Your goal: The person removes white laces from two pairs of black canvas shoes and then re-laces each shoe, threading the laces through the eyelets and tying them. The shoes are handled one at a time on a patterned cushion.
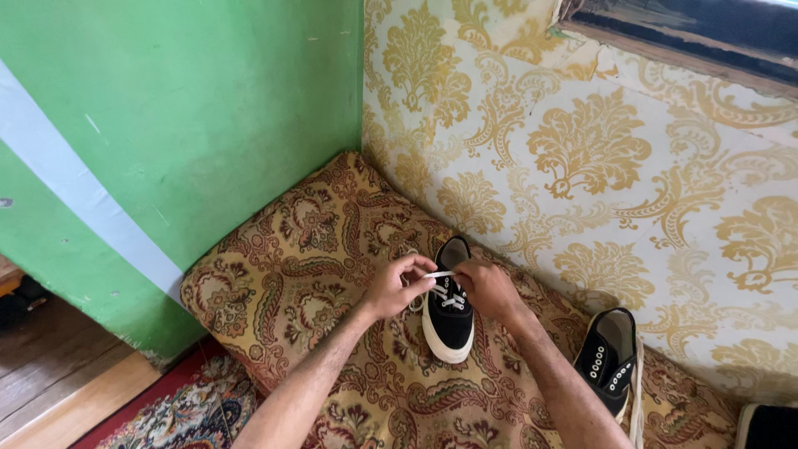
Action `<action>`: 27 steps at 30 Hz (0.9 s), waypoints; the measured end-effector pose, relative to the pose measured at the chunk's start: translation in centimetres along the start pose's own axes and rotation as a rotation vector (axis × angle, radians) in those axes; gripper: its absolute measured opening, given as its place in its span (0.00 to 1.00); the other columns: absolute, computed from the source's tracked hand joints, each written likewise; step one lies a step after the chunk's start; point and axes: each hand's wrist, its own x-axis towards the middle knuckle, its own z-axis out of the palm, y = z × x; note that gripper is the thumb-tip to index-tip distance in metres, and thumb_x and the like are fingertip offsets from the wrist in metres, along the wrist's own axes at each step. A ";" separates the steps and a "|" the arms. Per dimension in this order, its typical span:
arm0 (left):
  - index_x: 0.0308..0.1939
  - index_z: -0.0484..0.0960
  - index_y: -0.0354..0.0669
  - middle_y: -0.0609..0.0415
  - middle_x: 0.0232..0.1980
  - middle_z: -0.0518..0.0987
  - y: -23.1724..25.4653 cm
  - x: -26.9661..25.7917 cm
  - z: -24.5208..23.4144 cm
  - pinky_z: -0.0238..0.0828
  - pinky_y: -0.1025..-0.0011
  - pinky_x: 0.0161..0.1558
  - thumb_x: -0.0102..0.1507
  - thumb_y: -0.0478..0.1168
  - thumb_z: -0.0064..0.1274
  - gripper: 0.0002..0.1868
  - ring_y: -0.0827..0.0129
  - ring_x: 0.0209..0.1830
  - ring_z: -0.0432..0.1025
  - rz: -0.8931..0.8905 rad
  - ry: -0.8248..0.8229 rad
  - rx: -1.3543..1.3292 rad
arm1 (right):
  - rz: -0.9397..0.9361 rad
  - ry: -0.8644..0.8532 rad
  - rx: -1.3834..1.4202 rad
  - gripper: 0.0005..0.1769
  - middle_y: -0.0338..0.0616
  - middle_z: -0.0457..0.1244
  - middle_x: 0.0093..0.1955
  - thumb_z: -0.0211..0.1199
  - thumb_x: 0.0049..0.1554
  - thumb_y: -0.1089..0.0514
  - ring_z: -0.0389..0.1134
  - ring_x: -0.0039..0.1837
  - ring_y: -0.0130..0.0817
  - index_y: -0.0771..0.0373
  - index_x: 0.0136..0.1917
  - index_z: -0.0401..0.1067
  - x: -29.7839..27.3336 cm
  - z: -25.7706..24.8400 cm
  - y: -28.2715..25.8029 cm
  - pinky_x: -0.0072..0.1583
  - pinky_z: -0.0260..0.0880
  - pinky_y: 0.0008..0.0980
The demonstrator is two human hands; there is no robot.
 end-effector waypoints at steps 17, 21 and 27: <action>0.43 0.83 0.36 0.51 0.30 0.80 0.8 1.5 2.8 0.71 0.65 0.32 0.68 0.40 0.54 0.09 0.68 0.28 0.75 -0.160 0.075 0.147 | -0.179 0.213 0.020 0.10 0.48 0.71 0.48 0.61 0.56 0.66 0.74 0.49 0.47 0.63 0.51 0.78 2.4 -1.5 -6.5 0.51 0.75 0.43; 0.43 0.86 0.38 0.51 0.34 0.85 0.4 1.4 2.1 0.74 0.66 0.35 0.65 0.41 0.55 0.10 0.70 0.34 0.77 -0.109 0.168 -0.009 | -0.130 0.169 0.126 0.12 0.49 0.70 0.49 0.62 0.57 0.64 0.74 0.50 0.46 0.62 0.54 0.77 2.3 -2.3 -8.2 0.50 0.76 0.41; 0.43 0.90 0.45 0.56 0.39 0.89 -0.4 0.8 0.2 0.79 0.75 0.40 0.71 0.56 0.52 0.21 0.77 0.34 0.81 -0.044 0.229 -0.069 | -0.112 0.150 0.194 0.19 0.53 0.69 0.55 0.63 0.54 0.65 0.73 0.53 0.44 0.65 0.60 0.74 2.5 -1.5 -6.3 0.51 0.76 0.41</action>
